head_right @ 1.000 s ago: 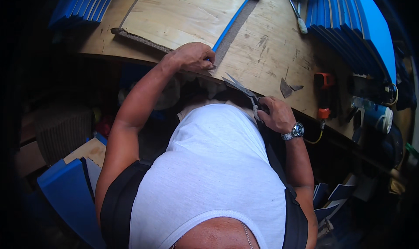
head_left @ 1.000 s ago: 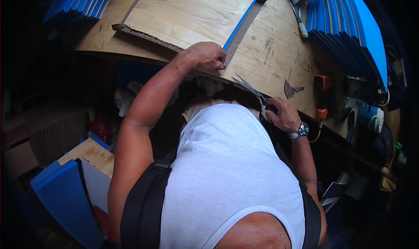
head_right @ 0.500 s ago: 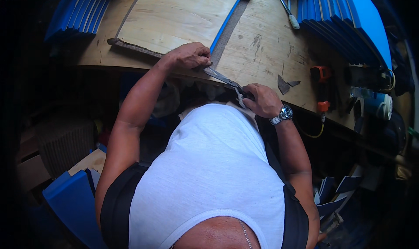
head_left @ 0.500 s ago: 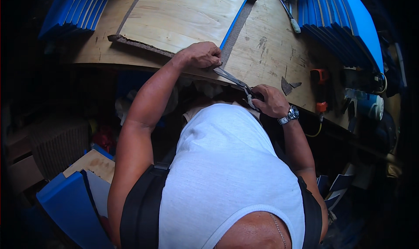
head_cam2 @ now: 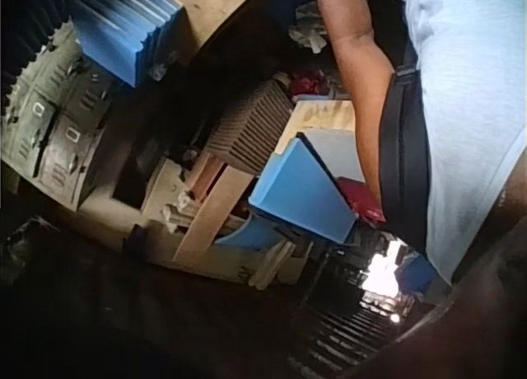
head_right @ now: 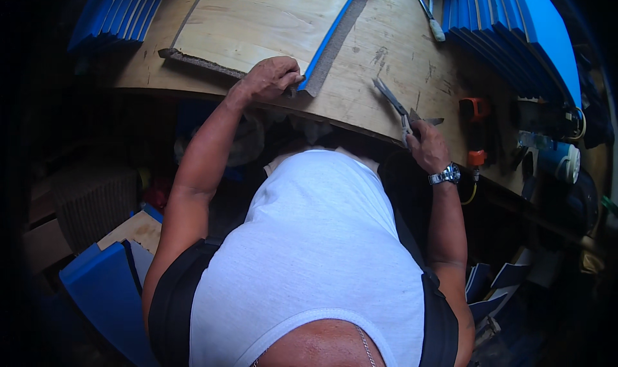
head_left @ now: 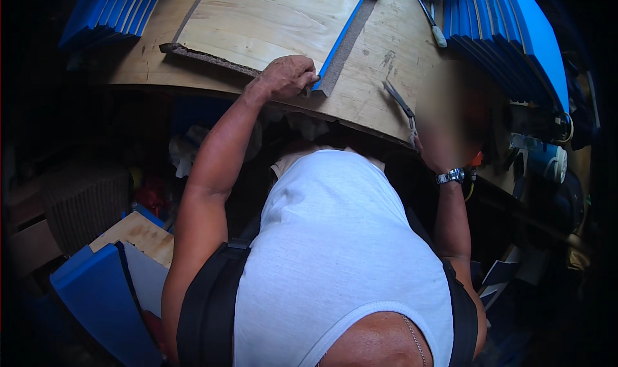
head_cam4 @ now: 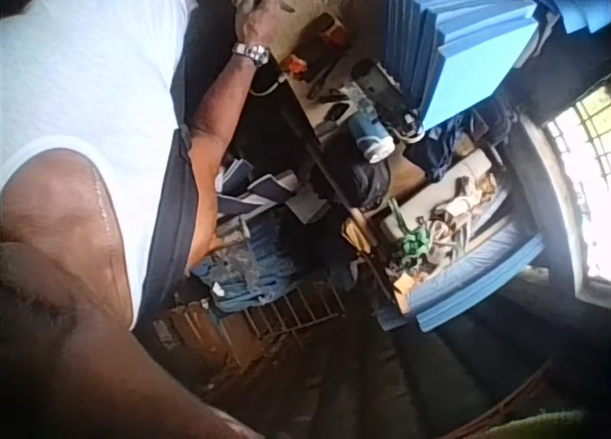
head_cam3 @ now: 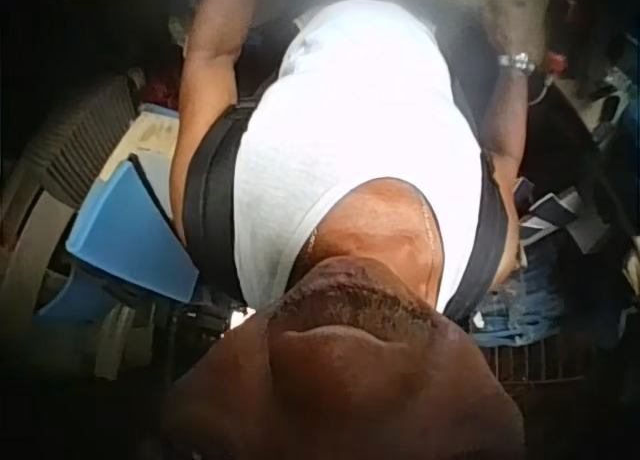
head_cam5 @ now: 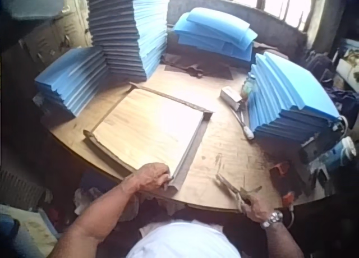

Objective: Attaching fabric to a wooden furniture component using a staple gun and trimming excess with scissors.

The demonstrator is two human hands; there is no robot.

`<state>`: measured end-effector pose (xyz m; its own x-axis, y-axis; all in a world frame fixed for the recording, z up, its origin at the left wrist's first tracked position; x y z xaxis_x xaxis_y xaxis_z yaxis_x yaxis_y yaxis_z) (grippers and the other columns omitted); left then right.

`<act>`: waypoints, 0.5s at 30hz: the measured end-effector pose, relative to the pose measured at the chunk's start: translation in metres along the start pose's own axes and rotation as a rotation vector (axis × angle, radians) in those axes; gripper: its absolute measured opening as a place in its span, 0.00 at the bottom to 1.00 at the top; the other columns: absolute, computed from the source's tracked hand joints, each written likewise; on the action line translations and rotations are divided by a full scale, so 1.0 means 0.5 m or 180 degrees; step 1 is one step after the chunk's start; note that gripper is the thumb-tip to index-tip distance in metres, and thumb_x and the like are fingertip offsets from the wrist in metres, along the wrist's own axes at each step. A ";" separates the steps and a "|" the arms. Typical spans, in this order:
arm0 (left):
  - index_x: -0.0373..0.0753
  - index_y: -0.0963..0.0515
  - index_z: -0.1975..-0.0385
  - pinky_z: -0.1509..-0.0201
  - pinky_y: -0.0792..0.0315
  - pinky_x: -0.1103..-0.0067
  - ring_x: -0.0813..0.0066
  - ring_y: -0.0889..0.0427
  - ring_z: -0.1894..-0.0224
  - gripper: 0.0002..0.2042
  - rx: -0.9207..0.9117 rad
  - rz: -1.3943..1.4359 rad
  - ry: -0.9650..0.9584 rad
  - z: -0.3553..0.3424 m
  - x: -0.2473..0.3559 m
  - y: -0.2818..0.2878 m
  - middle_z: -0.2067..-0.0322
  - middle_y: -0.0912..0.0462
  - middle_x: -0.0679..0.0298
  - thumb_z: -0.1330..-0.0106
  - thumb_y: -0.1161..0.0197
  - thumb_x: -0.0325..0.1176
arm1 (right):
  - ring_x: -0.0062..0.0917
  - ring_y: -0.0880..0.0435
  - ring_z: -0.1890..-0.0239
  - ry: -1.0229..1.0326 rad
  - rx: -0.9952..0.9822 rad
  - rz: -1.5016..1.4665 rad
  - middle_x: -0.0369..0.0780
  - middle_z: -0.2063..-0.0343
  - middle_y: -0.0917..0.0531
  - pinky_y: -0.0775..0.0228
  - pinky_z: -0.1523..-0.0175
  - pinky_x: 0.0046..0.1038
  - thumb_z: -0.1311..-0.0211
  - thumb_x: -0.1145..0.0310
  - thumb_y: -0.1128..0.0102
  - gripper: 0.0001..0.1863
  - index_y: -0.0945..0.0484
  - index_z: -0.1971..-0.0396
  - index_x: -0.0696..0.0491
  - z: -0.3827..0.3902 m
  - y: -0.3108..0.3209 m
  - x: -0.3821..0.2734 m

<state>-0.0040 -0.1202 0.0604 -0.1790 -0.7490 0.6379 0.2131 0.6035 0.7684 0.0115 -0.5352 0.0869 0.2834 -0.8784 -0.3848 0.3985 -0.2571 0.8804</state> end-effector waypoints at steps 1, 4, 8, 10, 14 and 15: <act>0.36 0.20 0.65 0.57 0.26 0.68 0.61 0.19 0.65 0.11 0.0070 0.0053 0.0071 -0.003 0.005 0.001 0.69 0.19 0.54 0.29 0.40 0.38 | 0.43 0.16 0.56 -0.0068 0.0018 -0.0024 0.46 0.60 0.16 0.24 0.51 0.41 0.40 0.64 0.35 0.14 0.18 0.56 0.53 0.005 -0.006 0.010; 0.35 0.21 0.65 0.57 0.26 0.69 0.62 0.19 0.66 0.10 0.0102 0.0257 0.0167 0.008 -0.002 -0.006 0.70 0.20 0.55 0.29 0.40 0.37 | 0.42 0.15 0.56 -0.0518 0.0698 0.0092 0.46 0.60 0.15 0.24 0.49 0.39 0.40 0.68 0.35 0.13 0.18 0.56 0.53 0.000 -0.016 0.037; 0.35 0.22 0.65 0.59 0.26 0.71 0.65 0.21 0.67 0.09 0.0089 0.0490 0.0378 0.005 0.008 -0.004 0.71 0.21 0.57 0.29 0.40 0.35 | 0.41 0.17 0.50 -0.0600 0.0666 0.0270 0.46 0.55 0.15 0.25 0.46 0.39 0.40 0.69 0.34 0.15 0.18 0.53 0.51 -0.033 -0.016 0.083; 0.35 0.22 0.66 0.59 0.26 0.72 0.66 0.21 0.67 0.09 0.0082 0.0547 0.0484 0.009 0.007 -0.001 0.71 0.21 0.57 0.29 0.40 0.35 | 0.42 0.18 0.48 -0.0229 0.1001 0.0330 0.46 0.51 0.17 0.26 0.43 0.39 0.40 0.68 0.34 0.17 0.19 0.50 0.51 -0.023 -0.003 0.112; 0.34 0.22 0.66 0.61 0.27 0.73 0.70 0.22 0.68 0.09 0.0146 0.0506 0.0497 0.008 0.007 -0.004 0.72 0.21 0.59 0.28 0.40 0.35 | 0.44 0.23 0.41 -0.0772 0.2015 0.1111 0.47 0.44 0.20 0.30 0.38 0.43 0.37 0.57 0.35 0.26 0.23 0.41 0.51 0.010 0.063 0.262; 0.34 0.22 0.66 0.61 0.27 0.74 0.70 0.23 0.68 0.09 0.0155 0.0506 0.0490 0.008 0.009 -0.003 0.72 0.21 0.59 0.28 0.40 0.35 | 0.46 0.22 0.41 -0.1314 0.2116 0.1336 0.48 0.44 0.19 0.30 0.38 0.45 0.37 0.52 0.35 0.29 0.24 0.41 0.52 0.024 0.068 0.291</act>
<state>-0.0088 -0.1233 0.0622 0.0027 -0.6740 0.7387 0.1796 0.7270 0.6627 0.0557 -0.6768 0.0643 -0.0962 -0.9951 0.0234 -0.2930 0.0508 0.9548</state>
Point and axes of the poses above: each hand's wrist, its own z-axis away from the middle knuckle, its own y-axis out of the back of the hand, x = y × z, the point moved 2 cm from there along -z, towards the middle knuckle
